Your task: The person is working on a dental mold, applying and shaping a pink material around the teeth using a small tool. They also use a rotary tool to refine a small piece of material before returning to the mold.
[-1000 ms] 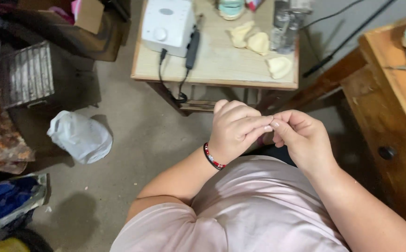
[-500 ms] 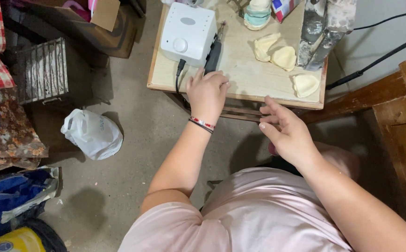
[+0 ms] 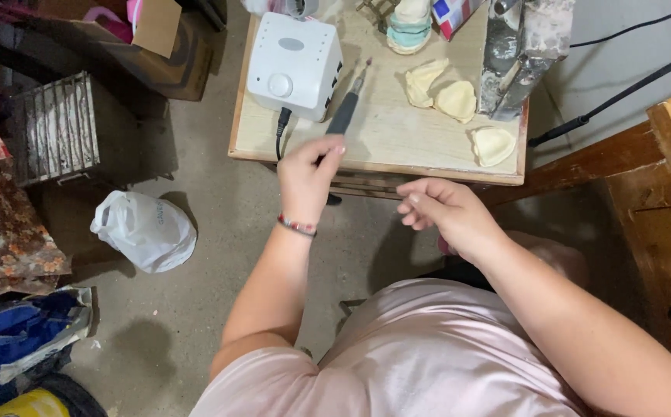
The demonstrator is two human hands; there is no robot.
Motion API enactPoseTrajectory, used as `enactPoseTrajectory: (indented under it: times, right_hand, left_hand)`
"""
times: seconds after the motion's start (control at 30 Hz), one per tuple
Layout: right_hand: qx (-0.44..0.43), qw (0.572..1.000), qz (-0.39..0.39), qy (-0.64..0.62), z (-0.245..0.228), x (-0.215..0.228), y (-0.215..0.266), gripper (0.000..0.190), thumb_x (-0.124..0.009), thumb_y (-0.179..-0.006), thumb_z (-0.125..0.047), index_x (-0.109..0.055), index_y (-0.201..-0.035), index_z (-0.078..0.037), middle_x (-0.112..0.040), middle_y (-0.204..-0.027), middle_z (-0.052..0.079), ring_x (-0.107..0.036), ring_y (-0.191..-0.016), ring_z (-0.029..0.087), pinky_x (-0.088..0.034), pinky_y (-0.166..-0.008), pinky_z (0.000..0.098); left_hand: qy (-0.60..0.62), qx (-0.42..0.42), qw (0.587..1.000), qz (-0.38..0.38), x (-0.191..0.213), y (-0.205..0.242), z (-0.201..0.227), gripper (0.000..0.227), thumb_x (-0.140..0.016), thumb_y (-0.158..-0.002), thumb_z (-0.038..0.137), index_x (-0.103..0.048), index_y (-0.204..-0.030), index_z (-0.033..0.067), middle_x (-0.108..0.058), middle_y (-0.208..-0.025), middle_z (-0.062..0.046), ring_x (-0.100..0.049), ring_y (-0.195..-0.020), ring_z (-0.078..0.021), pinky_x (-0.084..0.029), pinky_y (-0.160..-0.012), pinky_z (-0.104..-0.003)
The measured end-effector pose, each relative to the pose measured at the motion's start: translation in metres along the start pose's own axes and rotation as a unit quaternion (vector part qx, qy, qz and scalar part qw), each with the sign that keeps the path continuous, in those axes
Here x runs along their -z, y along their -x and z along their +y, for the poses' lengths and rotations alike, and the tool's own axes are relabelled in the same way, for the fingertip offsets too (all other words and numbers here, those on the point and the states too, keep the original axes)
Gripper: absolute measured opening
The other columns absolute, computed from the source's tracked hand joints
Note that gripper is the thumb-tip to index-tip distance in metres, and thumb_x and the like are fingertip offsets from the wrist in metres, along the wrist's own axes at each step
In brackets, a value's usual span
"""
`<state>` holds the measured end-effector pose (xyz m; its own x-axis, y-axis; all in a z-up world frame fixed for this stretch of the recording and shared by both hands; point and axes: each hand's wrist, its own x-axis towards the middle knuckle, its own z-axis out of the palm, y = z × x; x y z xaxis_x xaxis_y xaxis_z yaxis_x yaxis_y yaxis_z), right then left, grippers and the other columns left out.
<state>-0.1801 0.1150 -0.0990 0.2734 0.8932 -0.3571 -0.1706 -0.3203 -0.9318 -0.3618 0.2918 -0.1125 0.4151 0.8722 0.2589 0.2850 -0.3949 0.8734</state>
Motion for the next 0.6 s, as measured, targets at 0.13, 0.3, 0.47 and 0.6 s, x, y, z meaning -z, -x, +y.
enactPoseTrajectory:
  times: [0.13,0.3,0.47,0.6]
  right_hand:
    - [-0.003,0.997,-0.041,-0.065,-0.009,-0.014,-0.009,0.051,-0.053,-0.106,-0.024,-0.054,-0.142,0.012,-0.074,-0.115,0.025,-0.074,-0.095,0.027,-0.064,-0.081,0.0395]
    - [0.214,0.906,-0.126,-0.343,0.002,-0.015,-0.017,0.047,-0.051,-0.105,-0.054,-0.064,-0.138,-0.023,-0.062,-0.150,0.006,-0.053,-0.146,0.028,-0.038,-0.124,0.0530]
    - [0.235,0.920,0.117,-0.292,-0.017,0.033,0.021,0.033,-0.065,-0.106,-0.037,-0.055,-0.086,-0.013,-0.057,-0.072,0.009,-0.062,-0.072,0.025,-0.058,-0.083,0.0435]
    - [0.268,0.921,0.268,-0.084,-0.019,0.062,0.039,0.034,-0.069,-0.105,-0.039,-0.047,-0.102,-0.013,-0.053,-0.066,0.008,-0.052,-0.056,0.017,-0.056,-0.062,0.0324]
  left_hand:
    - [0.083,-0.065,0.994,-0.017,0.007,0.042,0.043,0.006,-0.080,-0.092,0.010,-0.081,-0.090,0.0155,-0.081,-0.099,-0.007,-0.077,-0.098,-0.0284,-0.060,-0.090,-0.040]
    - [0.245,-0.095,0.940,-0.219,-0.014,0.078,0.074,0.007,-0.085,-0.087,0.016,-0.082,-0.093,0.0188,-0.082,-0.106,-0.002,-0.077,-0.107,-0.0214,-0.054,-0.109,-0.036]
    - [-0.023,-0.220,0.953,-0.208,0.003,-0.025,0.022,0.008,-0.080,-0.093,0.018,-0.080,-0.101,0.0139,-0.079,-0.106,-0.006,-0.072,-0.105,-0.0309,-0.056,-0.094,-0.047]
    - [-0.470,-0.391,0.754,-0.242,0.013,-0.099,-0.020,0.019,-0.085,-0.070,-0.003,-0.075,-0.077,0.0114,-0.074,-0.087,0.004,-0.056,-0.136,-0.0381,-0.031,-0.115,-0.074]
